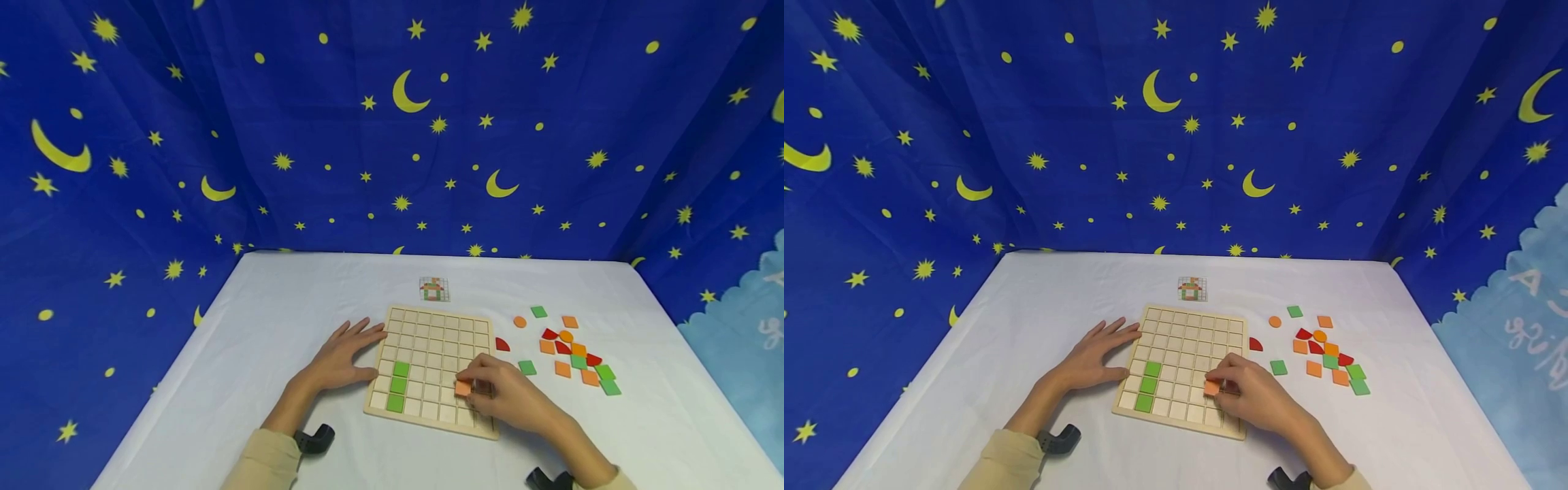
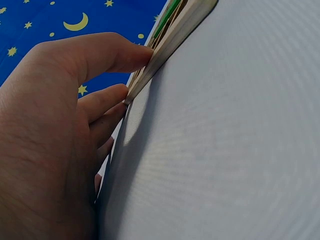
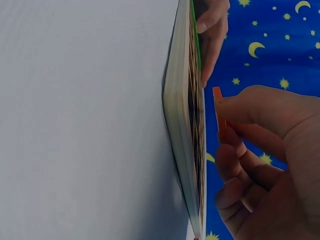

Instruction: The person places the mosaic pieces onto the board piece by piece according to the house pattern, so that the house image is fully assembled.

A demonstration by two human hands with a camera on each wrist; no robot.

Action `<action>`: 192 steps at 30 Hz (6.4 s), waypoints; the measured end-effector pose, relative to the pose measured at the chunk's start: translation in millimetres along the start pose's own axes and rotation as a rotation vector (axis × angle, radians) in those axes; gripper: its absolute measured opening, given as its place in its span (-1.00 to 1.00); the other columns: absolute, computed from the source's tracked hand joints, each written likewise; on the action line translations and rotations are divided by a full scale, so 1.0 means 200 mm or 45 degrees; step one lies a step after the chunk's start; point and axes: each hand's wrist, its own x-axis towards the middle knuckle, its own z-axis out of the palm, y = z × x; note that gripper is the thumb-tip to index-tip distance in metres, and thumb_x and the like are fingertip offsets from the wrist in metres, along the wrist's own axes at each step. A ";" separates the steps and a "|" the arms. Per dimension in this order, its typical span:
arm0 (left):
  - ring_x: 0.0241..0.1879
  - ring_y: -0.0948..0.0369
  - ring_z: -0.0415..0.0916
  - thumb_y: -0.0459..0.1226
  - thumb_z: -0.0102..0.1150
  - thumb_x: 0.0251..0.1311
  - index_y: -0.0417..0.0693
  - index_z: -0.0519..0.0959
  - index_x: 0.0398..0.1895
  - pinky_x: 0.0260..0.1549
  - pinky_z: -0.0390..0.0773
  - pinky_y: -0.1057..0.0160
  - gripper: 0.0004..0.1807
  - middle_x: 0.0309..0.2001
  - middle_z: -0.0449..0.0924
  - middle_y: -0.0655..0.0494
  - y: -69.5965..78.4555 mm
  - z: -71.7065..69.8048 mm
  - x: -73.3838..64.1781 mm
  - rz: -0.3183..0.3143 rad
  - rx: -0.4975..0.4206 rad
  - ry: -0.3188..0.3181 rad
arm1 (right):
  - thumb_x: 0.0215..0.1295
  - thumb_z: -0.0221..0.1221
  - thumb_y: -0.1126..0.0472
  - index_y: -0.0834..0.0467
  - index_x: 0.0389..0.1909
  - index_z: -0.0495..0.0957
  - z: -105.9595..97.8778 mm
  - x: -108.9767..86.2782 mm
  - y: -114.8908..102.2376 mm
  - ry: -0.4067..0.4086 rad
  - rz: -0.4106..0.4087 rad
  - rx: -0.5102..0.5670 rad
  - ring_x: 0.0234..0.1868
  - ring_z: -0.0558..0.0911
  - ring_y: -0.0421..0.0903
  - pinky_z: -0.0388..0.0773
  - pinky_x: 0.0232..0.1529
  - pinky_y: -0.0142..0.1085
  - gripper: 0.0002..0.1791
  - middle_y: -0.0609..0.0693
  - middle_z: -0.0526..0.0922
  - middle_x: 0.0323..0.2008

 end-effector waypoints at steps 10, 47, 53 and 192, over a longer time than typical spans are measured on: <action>0.46 0.11 -0.09 0.08 0.27 0.01 0.16 0.31 0.40 0.40 -0.18 -0.03 -0.18 0.44 0.15 0.28 0.00 0.00 0.00 -0.005 0.008 -0.005 | 0.16 0.33 0.17 -0.05 -0.04 0.67 0.02 0.01 -0.03 -0.041 -0.013 0.060 -0.32 0.51 -0.19 0.48 -0.38 -0.41 -0.69 -0.30 0.54 -0.20; 0.46 0.17 -0.13 0.11 0.26 0.01 0.22 0.29 0.42 0.40 -0.23 0.03 -0.17 0.44 0.11 0.35 0.00 0.01 0.00 -0.038 0.012 -0.011 | 0.12 0.30 0.15 -0.08 -0.06 0.68 0.16 0.08 -0.13 -0.096 -0.159 -0.005 -0.36 0.46 -0.27 0.43 -0.41 -0.47 -0.69 -0.32 0.51 -0.22; 0.46 0.15 -0.12 0.11 0.25 0.01 0.22 0.30 0.42 0.40 -0.22 0.02 -0.18 0.44 0.11 0.36 0.00 0.01 -0.01 -0.040 0.024 -0.011 | 0.12 0.29 0.14 -0.12 -0.06 0.67 0.20 0.10 -0.16 -0.126 -0.174 -0.022 -0.35 0.42 -0.32 0.40 -0.40 -0.47 -0.68 -0.32 0.50 -0.22; 0.46 0.20 -0.16 0.12 0.25 0.02 0.24 0.27 0.43 0.41 -0.26 0.05 -0.17 0.45 0.09 0.37 0.00 0.01 0.00 -0.054 0.037 -0.031 | 0.17 0.32 0.08 -0.10 0.01 0.60 -0.25 -0.48 0.21 -0.048 0.423 -0.121 -0.41 0.41 -0.31 0.35 -0.48 -0.42 -0.64 -0.24 0.44 -0.40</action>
